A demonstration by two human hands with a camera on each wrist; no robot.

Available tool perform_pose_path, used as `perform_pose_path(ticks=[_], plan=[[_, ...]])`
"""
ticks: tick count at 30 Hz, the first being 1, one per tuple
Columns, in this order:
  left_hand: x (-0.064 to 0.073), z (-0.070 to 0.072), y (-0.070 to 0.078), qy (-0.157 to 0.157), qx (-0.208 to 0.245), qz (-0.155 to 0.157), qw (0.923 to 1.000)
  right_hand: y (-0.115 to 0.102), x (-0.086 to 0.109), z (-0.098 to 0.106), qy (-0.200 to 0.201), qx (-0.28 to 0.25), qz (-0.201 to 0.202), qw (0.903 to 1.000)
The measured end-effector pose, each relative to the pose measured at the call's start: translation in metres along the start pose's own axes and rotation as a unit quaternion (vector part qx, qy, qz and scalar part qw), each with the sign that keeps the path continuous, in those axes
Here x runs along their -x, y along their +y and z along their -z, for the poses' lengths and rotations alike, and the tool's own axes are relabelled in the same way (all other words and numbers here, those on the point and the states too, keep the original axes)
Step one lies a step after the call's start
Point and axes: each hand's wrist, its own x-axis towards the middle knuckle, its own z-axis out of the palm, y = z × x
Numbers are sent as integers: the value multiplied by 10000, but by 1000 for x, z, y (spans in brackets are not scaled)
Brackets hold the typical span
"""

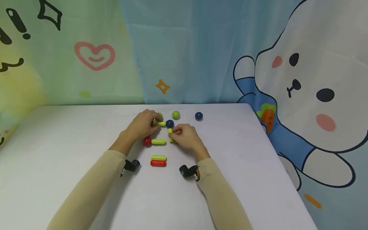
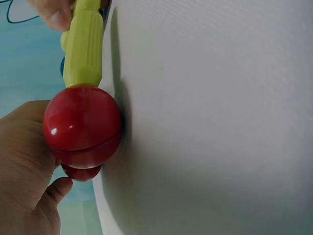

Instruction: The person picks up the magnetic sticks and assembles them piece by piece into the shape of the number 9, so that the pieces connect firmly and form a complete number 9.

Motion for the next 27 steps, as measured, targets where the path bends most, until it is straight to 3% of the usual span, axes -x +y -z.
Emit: perform_pose_path(ticks=[17,27], plan=[[0,-2,-3,99,71,20,9999,-3,-8,-7,307,-739,-637,9948],[0,-6,-6,134,110,-8,9998,-4,-9,-8,326,-453,-716,9959]])
